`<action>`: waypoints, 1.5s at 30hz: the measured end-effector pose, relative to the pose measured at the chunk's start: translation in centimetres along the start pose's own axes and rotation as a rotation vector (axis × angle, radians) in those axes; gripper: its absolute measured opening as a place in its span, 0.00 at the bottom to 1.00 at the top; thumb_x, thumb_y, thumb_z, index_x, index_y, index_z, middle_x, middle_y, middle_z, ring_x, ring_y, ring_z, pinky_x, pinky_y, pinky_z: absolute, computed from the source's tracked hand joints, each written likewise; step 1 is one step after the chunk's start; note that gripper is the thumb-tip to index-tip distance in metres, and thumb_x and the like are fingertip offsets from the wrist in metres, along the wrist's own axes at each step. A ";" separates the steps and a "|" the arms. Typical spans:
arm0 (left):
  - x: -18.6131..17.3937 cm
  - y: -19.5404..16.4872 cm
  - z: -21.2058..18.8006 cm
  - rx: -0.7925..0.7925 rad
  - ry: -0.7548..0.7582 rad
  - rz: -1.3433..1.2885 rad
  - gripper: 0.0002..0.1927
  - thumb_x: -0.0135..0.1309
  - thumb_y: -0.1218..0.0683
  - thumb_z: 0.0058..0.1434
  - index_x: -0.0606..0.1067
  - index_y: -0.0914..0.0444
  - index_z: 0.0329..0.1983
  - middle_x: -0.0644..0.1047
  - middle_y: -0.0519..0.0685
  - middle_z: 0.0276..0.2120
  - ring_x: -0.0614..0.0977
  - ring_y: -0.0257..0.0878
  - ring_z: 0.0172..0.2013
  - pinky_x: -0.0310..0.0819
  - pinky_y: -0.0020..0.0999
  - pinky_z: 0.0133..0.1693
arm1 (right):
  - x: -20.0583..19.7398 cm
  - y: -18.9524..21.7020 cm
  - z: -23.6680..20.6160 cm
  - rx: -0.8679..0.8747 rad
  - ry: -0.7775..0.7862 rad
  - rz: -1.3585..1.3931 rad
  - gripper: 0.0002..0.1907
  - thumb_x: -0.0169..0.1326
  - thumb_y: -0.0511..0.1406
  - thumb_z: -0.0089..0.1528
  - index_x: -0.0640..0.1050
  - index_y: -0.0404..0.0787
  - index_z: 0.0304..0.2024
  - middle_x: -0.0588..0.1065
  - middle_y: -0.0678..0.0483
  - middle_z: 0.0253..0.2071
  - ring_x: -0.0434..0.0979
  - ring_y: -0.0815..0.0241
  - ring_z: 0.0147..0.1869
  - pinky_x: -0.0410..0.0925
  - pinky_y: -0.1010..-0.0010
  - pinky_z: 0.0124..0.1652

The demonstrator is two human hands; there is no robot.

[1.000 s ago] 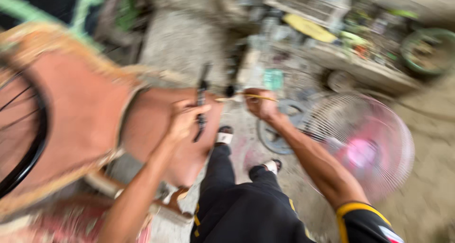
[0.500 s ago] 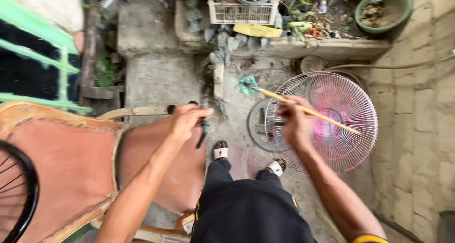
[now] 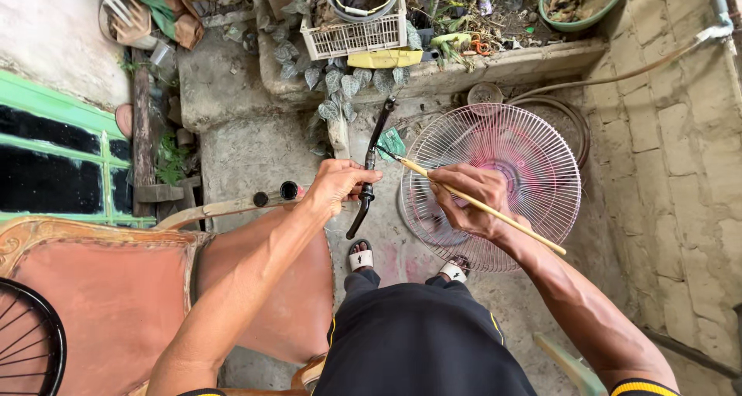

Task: The person paints bicycle parts black using a long-handled brush. They dip the brush into a small paint can held in the other hand and apply paint to a bicycle wheel rim resting on a chair, then move to a fan guard holding a bicycle handlebar and paint the handlebar, dipping repeatedly as they work.

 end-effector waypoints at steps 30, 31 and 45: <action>0.3 -0.8 0.5 -0.035 0.007 0.106 0.14 0.72 0.55 0.47 0.76 0.62 0.26 0.73 0.40 0.17 0.68 0.28 0.16 0.64 0.27 0.20 | -0.9 -0.7 3.8 0.026 0.020 -0.120 0.08 0.62 0.27 0.60 0.81 0.32 0.43 0.82 0.47 0.36 0.82 0.61 0.31 0.74 0.74 0.27; 0.2 -0.8 0.5 -0.032 0.006 0.112 0.13 0.72 0.55 0.48 0.77 0.62 0.26 0.73 0.41 0.16 0.68 0.28 0.16 0.64 0.27 0.20 | -1.0 -0.8 3.8 0.019 0.010 -0.121 0.08 0.61 0.27 0.61 0.81 0.32 0.44 0.82 0.47 0.36 0.83 0.61 0.31 0.75 0.74 0.27; 0.3 -0.4 0.2 -0.038 0.010 0.117 0.14 0.73 0.56 0.47 0.77 0.63 0.26 0.74 0.42 0.17 0.70 0.29 0.17 0.66 0.27 0.20 | -0.1 -3.1 2.0 0.094 0.037 -0.028 0.05 0.59 0.27 0.64 0.83 0.33 0.42 0.82 0.44 0.36 0.83 0.62 0.31 0.74 0.77 0.26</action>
Point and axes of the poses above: each hand's wrist, its own z-axis towards the middle knuckle, its own x-axis out of the palm, y = z × x, the point moved 5 cm from there along z, towards the middle knuckle
